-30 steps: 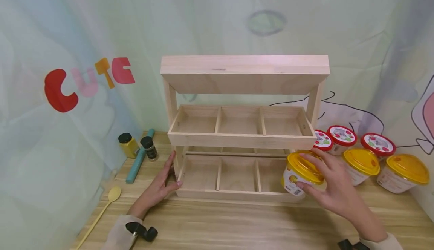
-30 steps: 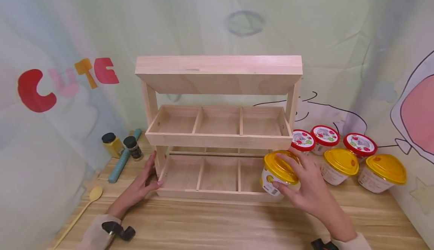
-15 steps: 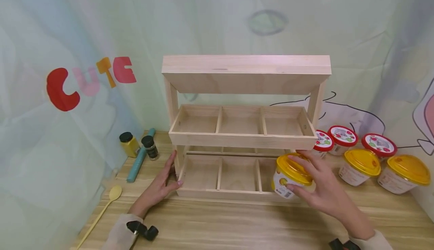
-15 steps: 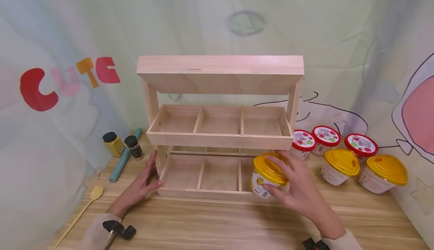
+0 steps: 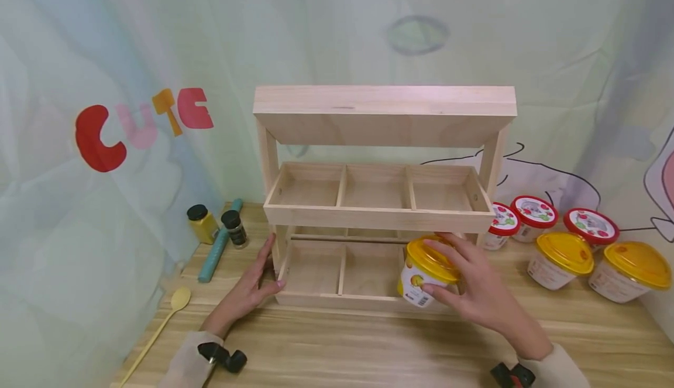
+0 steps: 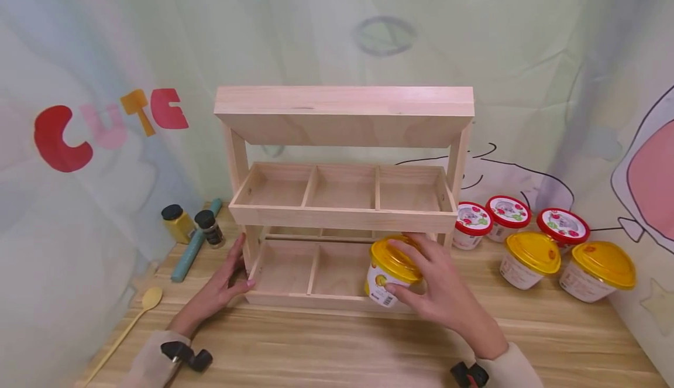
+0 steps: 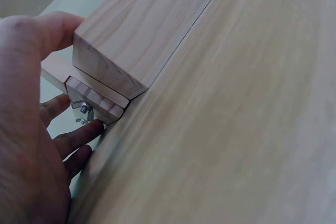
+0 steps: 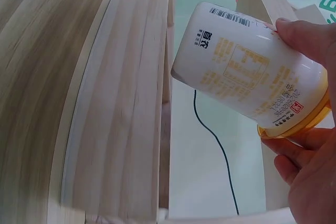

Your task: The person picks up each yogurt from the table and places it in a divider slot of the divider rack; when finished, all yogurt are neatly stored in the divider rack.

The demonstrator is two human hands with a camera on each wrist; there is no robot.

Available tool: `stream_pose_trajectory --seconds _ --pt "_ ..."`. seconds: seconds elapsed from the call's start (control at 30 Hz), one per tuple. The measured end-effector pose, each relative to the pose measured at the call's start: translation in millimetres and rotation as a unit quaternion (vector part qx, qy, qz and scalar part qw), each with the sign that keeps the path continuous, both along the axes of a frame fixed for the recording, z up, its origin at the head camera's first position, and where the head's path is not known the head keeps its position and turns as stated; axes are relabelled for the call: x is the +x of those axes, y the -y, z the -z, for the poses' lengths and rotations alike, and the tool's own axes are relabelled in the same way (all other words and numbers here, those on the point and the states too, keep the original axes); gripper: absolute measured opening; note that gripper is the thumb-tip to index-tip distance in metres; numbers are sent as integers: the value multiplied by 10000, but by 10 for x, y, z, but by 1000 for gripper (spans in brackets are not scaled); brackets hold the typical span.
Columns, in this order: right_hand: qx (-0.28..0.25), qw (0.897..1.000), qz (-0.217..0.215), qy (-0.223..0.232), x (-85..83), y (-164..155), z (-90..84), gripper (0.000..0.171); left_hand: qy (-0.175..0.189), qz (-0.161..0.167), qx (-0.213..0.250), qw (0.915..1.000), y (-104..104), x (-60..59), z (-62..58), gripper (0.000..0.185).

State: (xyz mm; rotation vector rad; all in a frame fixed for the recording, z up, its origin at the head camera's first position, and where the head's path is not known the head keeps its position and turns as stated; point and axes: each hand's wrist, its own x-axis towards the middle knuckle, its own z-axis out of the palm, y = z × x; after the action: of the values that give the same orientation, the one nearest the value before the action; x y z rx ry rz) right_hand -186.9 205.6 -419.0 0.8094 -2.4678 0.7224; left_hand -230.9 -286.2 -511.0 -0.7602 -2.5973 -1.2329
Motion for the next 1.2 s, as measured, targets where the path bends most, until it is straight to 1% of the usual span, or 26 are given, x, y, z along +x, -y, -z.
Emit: stream_pose_trajectory --seconds 0.1,0.2,0.33,0.37,0.47,0.57,0.6,0.8,0.9,1.07,1.2 --pt "-17 9999 -121 -57 -35 83 10 85 -7 15 -3 10000 3 16 -11 105" --pt "-108 9997 -234 -54 -67 161 19 84 -32 103 68 9999 4 23 -20 105" --pt "-205 9990 -389 -103 -110 240 24 83 -28 223 220 9995 -6 -5 -2 105" --pt "-221 9987 -438 -125 -121 263 25 82 -113 209 174 9996 2 -13 9 105" --pt "-223 9981 -547 -171 -146 334 22 82 -127 178 180 9996 11 -16 18 106" --pt "-186 9980 -591 -156 -161 402 20 82 -113 158 174 9997 20 -13 18 106" --pt "-168 9979 -601 -159 -165 424 22 82 -8 146 220 9997 15 -6 11 106" --pt "-192 9973 -681 -201 -192 541 52 82 79 4 67 9999 13 0 9 106" --pt "-215 9973 -682 -147 -203 594 57 81 41 30 48 10000 14 1 11 105" --pt "-331 9971 -688 -33 -191 689 30 79 129 96 137 9998 8 8 -2 106" --pt "-309 9969 -713 -97 -202 773 25 77 32 122 125 9998 18 -12 11 105"
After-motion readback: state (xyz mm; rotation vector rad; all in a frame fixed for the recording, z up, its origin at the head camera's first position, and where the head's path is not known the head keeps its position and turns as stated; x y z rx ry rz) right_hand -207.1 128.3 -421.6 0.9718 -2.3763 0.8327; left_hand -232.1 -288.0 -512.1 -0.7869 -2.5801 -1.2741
